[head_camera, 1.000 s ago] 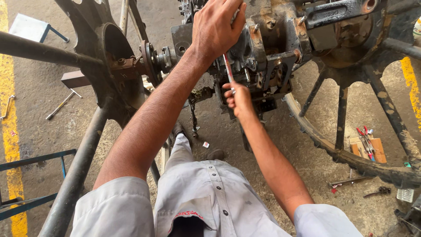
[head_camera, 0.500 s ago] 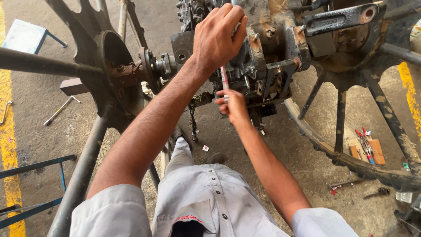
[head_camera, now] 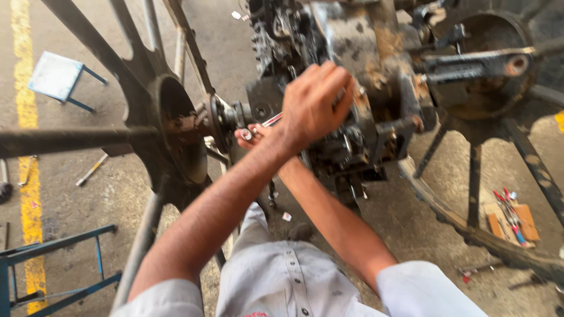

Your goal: The person uses a wrench to tighten and loosen various bolts on a piece of farm machinery while using a cloth to wipe down different parts.

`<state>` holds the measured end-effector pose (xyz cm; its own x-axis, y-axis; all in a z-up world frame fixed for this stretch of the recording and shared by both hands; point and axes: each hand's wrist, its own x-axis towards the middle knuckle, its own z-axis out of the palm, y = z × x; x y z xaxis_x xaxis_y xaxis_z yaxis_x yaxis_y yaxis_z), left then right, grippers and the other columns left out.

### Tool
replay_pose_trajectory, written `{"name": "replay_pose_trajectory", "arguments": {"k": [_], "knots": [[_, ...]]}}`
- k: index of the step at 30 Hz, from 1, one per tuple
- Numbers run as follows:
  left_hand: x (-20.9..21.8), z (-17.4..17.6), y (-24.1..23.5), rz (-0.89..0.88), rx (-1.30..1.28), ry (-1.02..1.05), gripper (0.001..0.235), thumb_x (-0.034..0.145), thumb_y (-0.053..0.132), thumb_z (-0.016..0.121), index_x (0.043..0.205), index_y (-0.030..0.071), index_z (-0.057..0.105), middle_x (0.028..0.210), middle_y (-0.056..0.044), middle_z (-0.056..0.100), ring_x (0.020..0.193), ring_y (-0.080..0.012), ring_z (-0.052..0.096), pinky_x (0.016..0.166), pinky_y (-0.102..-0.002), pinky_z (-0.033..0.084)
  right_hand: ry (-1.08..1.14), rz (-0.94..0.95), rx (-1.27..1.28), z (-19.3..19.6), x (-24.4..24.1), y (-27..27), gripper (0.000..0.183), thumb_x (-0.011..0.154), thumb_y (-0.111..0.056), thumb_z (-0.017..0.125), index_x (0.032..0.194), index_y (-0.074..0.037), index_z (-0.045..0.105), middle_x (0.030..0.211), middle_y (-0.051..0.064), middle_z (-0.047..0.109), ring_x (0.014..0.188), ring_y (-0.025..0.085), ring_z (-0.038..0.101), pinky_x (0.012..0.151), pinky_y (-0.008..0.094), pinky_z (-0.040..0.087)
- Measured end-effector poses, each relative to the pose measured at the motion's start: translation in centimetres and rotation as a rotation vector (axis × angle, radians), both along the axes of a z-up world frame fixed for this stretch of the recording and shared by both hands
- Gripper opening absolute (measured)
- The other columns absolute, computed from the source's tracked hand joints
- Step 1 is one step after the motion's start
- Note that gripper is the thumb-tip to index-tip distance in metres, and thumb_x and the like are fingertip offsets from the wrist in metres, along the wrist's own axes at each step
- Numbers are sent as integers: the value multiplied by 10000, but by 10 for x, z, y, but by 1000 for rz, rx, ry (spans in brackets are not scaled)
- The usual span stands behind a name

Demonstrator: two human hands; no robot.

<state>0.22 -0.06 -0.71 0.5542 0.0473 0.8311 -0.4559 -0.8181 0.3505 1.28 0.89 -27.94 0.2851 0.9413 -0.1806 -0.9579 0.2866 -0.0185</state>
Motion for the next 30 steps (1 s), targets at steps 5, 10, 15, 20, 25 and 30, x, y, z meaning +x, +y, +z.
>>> {"name": "replay_pose_trajectory", "arguments": {"k": [5, 10, 15, 20, 25, 30], "knots": [[-9, 17, 1, -30, -47, 7, 168, 965, 147, 711, 908, 85, 566, 837, -71, 514, 754, -254, 562, 669, -393, 482, -126, -236, -297, -9, 72, 90, 147, 1044, -81, 528, 1050, 19, 636, 1049, 214, 743, 989, 343, 738, 917, 484, 629], [-8, 18, 2, -66, -56, 42, 151, 968, 136, 717, 915, 81, 586, 825, -60, 520, 730, -237, 554, 663, -382, 481, -32, -462, -335, 2, 105, 124, 135, 1023, -64, 541, 1052, 21, 641, 1030, 204, 750, 969, 316, 750, 886, 439, 649], [-6, 18, 3, -74, -43, 54, 157, 978, 129, 718, 907, 86, 584, 820, -49, 528, 717, -226, 550, 657, -378, 484, -271, -564, -407, 13, 65, 122, 139, 1043, -84, 568, 1096, 20, 644, 1004, 193, 749, 900, 297, 736, 801, 409, 661], [-8, 19, 5, -81, -34, -9, 159, 954, 123, 724, 916, 90, 573, 845, -64, 527, 754, -250, 566, 663, -389, 485, -444, -482, -570, 0, -7, 60, 116, 1055, -165, 600, 1084, -55, 626, 918, 63, 709, 798, 190, 718, 634, 341, 628], [-2, 12, 6, -101, 15, -38, 160, 957, 101, 715, 925, 94, 559, 850, -65, 524, 741, -237, 570, 633, -376, 501, -509, -362, -590, 3, -64, -54, 193, 1045, -242, 541, 1125, -107, 653, 817, -5, 663, 641, 110, 632, 505, 275, 537], [3, -9, 2, -14, 21, -96, 151, 998, 143, 727, 932, 90, 601, 816, -85, 585, 714, -264, 613, 603, -375, 516, -760, -285, -859, 44, -76, -152, 235, 1025, -202, 530, 1137, -60, 680, 739, 7, 628, 587, 93, 568, 489, 248, 464]]}}
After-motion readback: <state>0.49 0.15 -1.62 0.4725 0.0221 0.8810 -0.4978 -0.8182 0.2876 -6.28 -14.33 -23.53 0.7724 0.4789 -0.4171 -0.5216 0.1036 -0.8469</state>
